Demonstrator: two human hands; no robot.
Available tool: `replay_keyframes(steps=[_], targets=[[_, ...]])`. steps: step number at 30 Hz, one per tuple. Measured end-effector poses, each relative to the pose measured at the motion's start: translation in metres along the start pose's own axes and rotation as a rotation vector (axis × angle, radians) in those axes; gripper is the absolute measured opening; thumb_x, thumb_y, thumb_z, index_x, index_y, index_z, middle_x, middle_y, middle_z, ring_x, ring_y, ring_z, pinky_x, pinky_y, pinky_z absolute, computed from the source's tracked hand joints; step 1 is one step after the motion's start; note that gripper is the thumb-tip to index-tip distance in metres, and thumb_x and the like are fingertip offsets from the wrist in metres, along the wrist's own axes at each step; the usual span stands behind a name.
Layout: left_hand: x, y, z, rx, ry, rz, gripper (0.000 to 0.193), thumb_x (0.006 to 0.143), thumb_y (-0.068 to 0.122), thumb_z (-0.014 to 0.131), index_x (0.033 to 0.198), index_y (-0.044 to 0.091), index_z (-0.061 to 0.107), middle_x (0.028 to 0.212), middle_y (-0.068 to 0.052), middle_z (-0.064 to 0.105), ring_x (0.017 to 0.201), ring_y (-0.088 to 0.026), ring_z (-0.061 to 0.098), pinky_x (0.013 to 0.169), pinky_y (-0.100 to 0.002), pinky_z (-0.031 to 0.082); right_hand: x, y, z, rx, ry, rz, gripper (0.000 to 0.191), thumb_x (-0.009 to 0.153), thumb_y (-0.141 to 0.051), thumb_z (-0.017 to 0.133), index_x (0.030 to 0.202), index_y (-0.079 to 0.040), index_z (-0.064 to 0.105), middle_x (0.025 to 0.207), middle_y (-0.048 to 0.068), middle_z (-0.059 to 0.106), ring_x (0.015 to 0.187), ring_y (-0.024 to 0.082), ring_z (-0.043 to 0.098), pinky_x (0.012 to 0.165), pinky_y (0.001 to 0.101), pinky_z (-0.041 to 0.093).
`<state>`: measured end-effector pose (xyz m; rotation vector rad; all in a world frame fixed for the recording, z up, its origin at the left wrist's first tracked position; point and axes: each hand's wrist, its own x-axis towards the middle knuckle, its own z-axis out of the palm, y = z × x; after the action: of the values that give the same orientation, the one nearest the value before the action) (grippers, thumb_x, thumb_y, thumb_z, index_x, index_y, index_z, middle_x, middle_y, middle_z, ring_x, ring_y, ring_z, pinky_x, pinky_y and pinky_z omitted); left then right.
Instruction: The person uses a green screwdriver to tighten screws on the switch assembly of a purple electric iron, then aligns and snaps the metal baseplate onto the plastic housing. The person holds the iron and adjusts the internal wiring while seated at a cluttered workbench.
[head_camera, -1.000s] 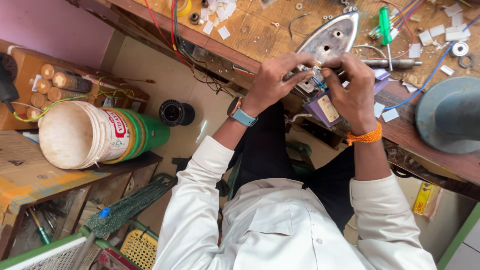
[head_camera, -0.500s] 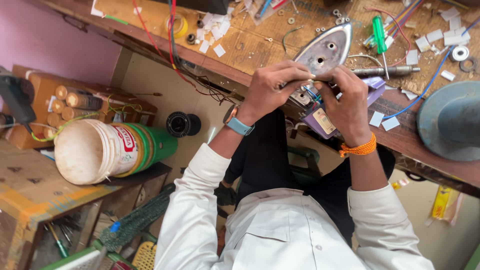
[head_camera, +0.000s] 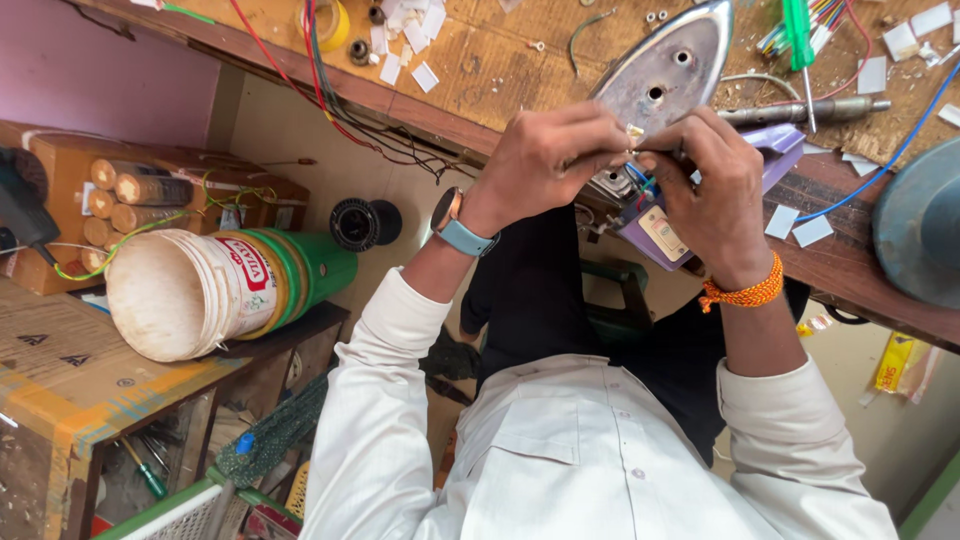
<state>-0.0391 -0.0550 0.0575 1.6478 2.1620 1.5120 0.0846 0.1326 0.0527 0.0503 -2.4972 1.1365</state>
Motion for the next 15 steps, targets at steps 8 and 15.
replay_keyframes(steps=[8, 15], targets=[[0.004, -0.007, 0.008, -0.254, -0.069, -0.201, 0.016, 0.096, 0.007, 0.076, 0.1, 0.0, 0.062, 0.091, -0.007, 0.063, 0.076, -0.018, 0.065, 0.063, -0.031, 0.051, -0.001, 0.004, 0.0, 0.006, -0.006, -0.054, 0.017, 0.096, 0.01, 0.076, 0.104, 0.002, 0.063, 0.092, 0.013, 0.058, 0.079, 0.027, 0.062, 0.068, 0.0357, 0.049], [-0.001, -0.018, 0.025, -0.297, 0.021, -0.242, 0.013, 0.095, 0.003, 0.075, 0.102, 0.003, 0.064, 0.101, -0.002, 0.068, 0.084, -0.012, 0.071, 0.068, -0.026, 0.057, 0.002, 0.005, 0.001, 0.0, -0.006, 0.011, 0.017, 0.1, 0.005, 0.079, 0.105, 0.002, 0.063, 0.095, 0.012, 0.06, 0.08, 0.024, 0.064, 0.068, 0.0357, 0.05]])
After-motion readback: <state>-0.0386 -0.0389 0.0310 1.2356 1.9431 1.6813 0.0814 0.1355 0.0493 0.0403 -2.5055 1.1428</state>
